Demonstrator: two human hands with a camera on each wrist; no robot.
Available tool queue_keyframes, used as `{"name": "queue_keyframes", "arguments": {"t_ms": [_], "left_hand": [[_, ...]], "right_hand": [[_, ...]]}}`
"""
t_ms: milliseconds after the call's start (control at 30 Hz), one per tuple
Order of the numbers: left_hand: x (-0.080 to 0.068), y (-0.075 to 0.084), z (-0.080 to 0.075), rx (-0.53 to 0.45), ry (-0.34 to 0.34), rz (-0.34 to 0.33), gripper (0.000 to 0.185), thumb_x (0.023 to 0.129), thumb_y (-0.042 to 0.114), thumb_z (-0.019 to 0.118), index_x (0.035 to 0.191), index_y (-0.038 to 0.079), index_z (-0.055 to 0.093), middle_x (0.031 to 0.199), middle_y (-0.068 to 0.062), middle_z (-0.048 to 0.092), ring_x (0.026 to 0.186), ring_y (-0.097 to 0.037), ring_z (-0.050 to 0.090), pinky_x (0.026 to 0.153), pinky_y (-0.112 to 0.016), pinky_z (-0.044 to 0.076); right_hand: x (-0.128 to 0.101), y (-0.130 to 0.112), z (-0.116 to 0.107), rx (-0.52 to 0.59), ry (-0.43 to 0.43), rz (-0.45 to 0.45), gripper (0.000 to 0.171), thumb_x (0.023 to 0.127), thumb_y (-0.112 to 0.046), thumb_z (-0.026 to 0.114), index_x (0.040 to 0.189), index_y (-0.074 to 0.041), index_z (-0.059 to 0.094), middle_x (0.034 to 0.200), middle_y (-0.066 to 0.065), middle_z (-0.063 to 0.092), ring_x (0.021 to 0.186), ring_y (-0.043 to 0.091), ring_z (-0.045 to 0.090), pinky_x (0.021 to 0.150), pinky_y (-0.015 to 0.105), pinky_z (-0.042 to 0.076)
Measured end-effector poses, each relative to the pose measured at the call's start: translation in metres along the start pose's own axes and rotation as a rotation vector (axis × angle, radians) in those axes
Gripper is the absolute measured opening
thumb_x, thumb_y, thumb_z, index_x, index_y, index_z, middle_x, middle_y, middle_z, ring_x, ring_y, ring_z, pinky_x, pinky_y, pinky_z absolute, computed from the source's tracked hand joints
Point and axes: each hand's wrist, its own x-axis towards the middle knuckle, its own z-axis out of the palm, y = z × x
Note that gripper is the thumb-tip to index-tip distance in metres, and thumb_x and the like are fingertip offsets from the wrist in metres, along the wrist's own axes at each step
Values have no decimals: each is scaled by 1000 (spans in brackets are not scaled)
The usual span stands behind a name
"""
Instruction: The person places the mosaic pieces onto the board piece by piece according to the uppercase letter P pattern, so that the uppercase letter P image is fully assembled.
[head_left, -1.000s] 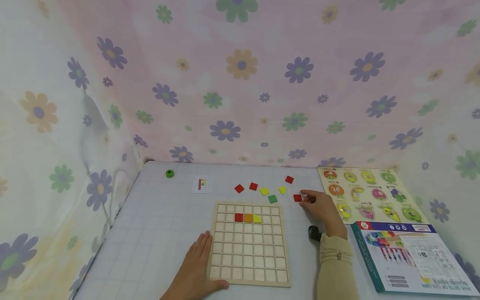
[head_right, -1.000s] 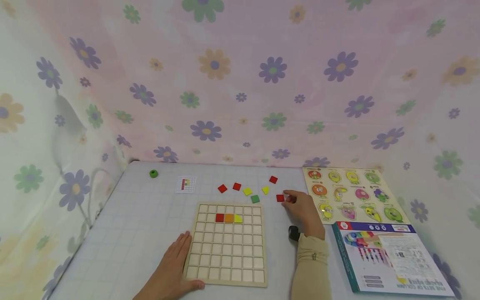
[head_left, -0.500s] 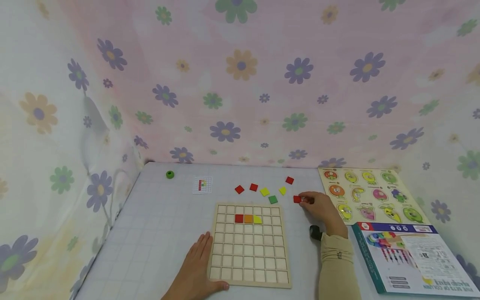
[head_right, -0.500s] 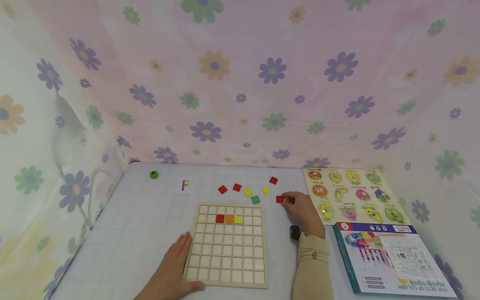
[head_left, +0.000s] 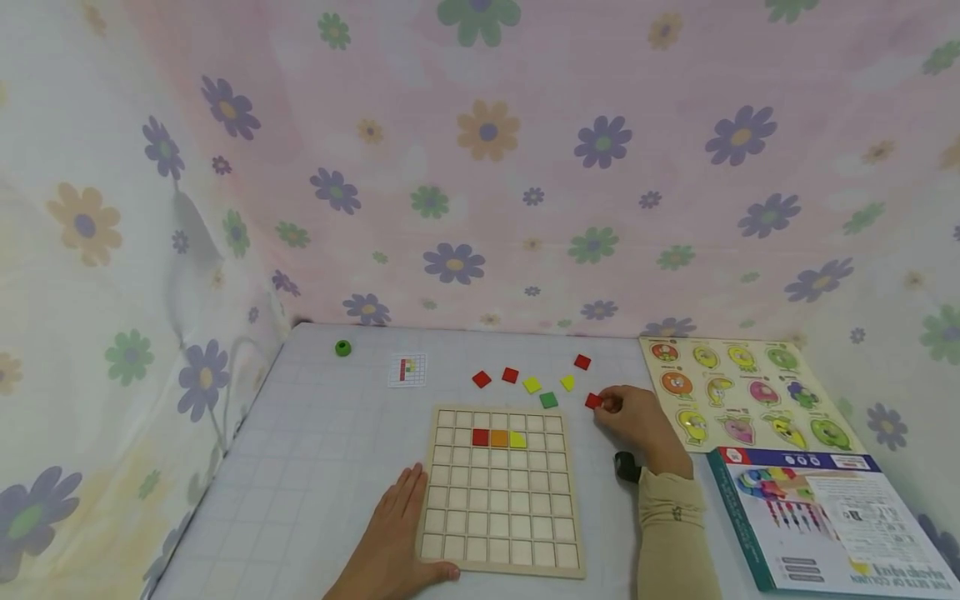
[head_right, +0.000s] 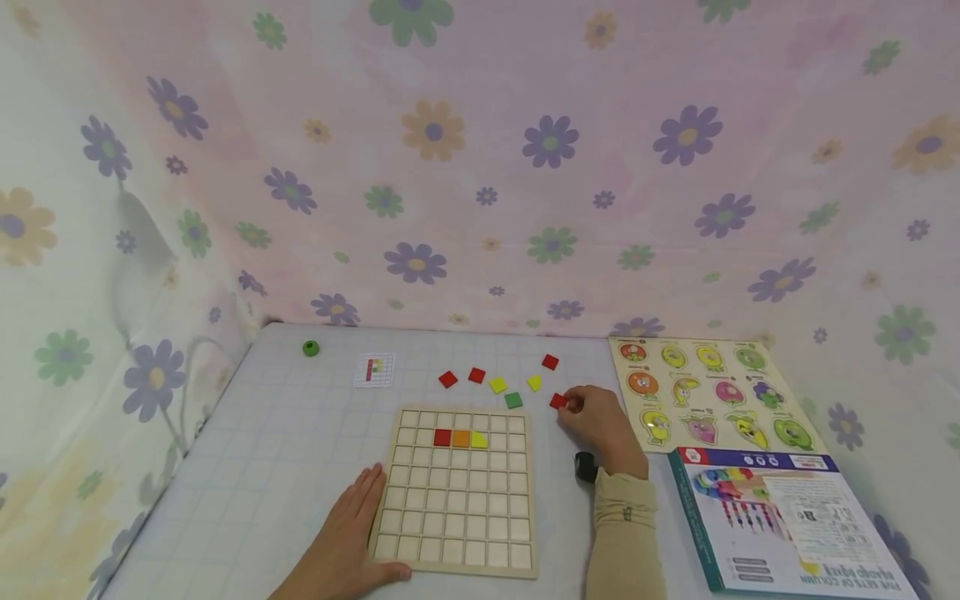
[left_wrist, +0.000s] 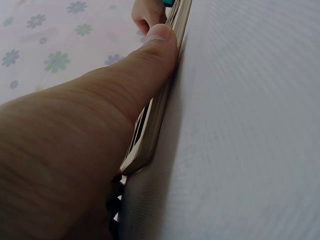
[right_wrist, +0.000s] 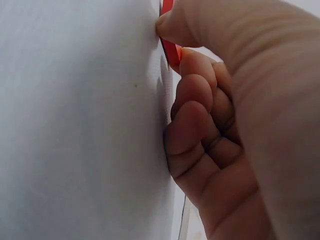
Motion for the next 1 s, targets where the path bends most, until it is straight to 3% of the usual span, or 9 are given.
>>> {"name": "queue_keyframes", "arguments": {"t_ms": [300,600,1000], "left_hand": [[-1,0,1,7,5,0,140,63,83,75,161,-2,20,169,-19,21,157,-38,21,124,-59,27],[-1,2,-2,28,6,3,139,64,80,77,161,-1,20,170,-19,21,157,-38,21,125,-59,27],[-2,1,-1,9,12,10,139,64,81,76,160,-2,21,169,-19,22,156,-39,22,124,-60,28]], "right_hand": [[-5,-1,-1,31,31,-38,34,87,-25,71,115,-5,73,92,3,68,87,20,59,79,33,50],[-20,-22,-6,117,22,-95,31,87,-21,74,114,-6,74,94,4,68,87,19,59,74,29,51],[-27,-48,1,124,61,-258,21,85,-15,75,104,-6,76,87,2,65,79,16,55,66,27,48]]}}
